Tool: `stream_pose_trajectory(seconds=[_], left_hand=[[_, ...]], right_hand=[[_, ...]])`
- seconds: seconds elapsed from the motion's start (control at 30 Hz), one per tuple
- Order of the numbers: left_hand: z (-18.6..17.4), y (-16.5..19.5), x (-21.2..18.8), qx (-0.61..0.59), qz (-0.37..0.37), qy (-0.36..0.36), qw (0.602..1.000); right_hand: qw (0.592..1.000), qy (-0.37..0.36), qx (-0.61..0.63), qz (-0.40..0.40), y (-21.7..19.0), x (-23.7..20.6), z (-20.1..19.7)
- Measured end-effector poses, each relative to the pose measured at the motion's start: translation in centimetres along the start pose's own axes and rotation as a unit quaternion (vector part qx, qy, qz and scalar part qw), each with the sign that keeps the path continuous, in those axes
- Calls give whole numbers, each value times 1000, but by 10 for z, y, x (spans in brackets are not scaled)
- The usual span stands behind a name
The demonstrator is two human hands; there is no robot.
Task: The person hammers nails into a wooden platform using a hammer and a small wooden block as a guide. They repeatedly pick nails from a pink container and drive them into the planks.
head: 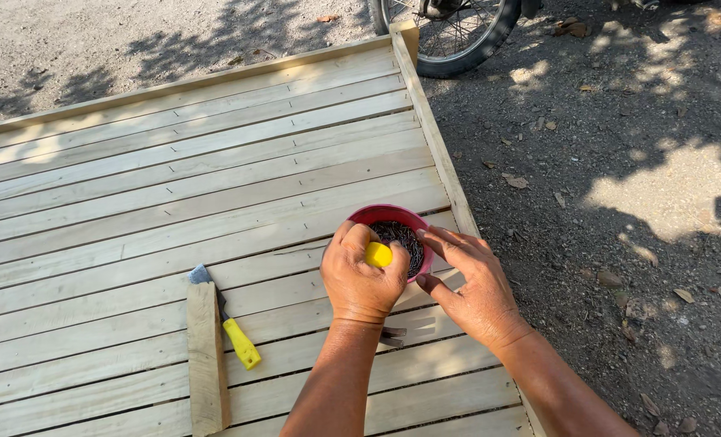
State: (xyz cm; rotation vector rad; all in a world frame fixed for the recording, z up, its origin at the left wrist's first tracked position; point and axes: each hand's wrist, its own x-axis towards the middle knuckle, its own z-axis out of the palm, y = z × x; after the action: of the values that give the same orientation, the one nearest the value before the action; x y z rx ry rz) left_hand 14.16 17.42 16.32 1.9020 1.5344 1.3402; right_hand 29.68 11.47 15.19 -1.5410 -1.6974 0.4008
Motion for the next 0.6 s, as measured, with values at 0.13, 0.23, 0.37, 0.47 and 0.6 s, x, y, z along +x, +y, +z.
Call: stream_pose_trajectory(seconds=[0.13, 0.23, 0.37, 0.47, 0.6], left_hand=[[4, 1, 3, -9, 2, -1, 1000], [4, 1, 1, -13, 27, 2, 1000], [-4, 1, -5, -23, 8, -3, 1000], [-7, 2, -6, -13, 7, -19, 1000], [-5, 3, -5, -15, 20, -25, 999]], right_hand=[[1000, 0, -31, -1, 8, -8, -5], [999, 0, -32, 20, 12, -10, -4], [999, -8, -5, 38, 11, -13, 3], [998, -14, 0, 65, 5, -16, 6], [998, -4, -13, 58, -4, -15, 3]])
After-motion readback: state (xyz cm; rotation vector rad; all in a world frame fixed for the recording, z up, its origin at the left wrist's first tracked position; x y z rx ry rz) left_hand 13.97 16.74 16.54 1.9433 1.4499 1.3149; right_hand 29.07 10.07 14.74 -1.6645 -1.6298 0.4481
